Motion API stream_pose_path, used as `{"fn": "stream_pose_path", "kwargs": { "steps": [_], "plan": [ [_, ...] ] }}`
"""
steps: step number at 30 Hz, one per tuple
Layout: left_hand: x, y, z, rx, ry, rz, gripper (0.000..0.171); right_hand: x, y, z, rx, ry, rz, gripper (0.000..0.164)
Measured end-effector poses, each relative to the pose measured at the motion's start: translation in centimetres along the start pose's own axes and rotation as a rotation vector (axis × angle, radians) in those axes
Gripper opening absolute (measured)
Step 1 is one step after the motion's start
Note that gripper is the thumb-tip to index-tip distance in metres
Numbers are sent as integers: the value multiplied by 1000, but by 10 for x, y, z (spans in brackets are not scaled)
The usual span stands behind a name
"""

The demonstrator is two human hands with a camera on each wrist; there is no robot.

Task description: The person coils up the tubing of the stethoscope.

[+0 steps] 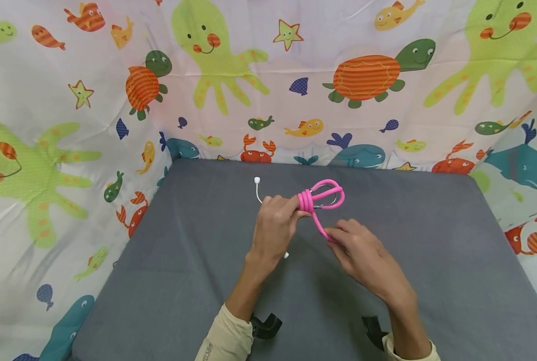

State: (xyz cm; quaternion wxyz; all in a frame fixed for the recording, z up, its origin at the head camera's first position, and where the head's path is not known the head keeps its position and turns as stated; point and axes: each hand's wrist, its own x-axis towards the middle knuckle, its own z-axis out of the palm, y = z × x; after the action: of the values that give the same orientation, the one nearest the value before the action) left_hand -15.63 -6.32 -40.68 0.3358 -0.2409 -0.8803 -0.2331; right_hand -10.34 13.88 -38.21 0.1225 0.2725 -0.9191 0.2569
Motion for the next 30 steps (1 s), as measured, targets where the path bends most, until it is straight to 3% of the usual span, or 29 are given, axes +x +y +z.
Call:
{"fn": "stream_pose_path", "kwargs": {
  "steps": [7,11,15,22,30],
  "plan": [
    [6,6,-6,87,-106,68,33,7,-5,-14,-243,194,-14,30],
    [5,7,-8,114,-202,96,33,11,-1,-19,-290,230,-68,33],
    [5,7,-10,67,-292,117,29,19,7,-23,-298,257,-140,34],
    [7,3,-13,-41,-381,210,25,32,26,-22,-119,266,-216,29],
    [7,-4,-14,-100,-363,272,25,34,41,-13,149,229,-166,29]
  ]
}}
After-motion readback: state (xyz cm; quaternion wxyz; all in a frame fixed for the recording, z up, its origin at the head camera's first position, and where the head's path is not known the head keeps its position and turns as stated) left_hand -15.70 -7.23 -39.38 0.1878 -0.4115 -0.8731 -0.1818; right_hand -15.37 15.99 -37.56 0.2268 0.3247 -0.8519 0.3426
